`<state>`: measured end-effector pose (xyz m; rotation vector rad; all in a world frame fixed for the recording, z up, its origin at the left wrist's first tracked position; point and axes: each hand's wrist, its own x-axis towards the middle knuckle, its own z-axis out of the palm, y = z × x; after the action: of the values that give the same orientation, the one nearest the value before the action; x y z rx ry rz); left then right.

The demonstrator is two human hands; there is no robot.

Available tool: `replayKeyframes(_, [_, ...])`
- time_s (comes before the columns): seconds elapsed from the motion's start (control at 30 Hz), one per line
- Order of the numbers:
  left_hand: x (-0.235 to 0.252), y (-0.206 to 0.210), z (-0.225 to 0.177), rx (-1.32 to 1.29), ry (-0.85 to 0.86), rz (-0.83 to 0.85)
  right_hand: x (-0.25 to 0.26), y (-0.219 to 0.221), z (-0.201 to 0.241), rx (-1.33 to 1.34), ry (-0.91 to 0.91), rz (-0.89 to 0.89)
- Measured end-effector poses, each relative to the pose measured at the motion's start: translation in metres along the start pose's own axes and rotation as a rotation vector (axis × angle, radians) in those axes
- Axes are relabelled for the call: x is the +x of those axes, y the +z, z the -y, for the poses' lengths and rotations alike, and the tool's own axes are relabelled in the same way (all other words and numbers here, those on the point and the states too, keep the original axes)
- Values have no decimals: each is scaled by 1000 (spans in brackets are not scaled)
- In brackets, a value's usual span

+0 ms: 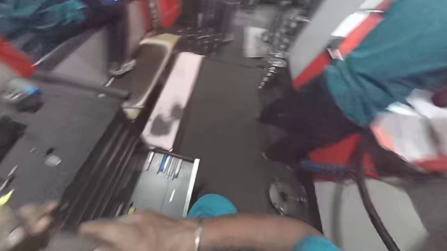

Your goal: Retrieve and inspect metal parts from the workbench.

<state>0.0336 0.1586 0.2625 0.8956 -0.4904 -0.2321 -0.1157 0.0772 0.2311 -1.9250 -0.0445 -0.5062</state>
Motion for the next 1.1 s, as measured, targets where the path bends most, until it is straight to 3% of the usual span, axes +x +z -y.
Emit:
replayKeyframes(0.13, [-13,30,-24,-116,13,-72,6,-4,-7,220,-5,156])
replayKeyframes(0.3, [-19,8,-39,-241,53,-115,6,0,-18,391,-63,243])
replayKeyframes(0.47, [-40,-26,-37,-4,137,47,13,-5,-15,409,-126,239])
replayKeyframes(0.6, [-59,-26,-36,112,163,228,13,-8,-14,396,-167,227])
replayKeyframes(1.1, [-63,-6,-49,330,389,331,19,-13,-16,384,-287,159])
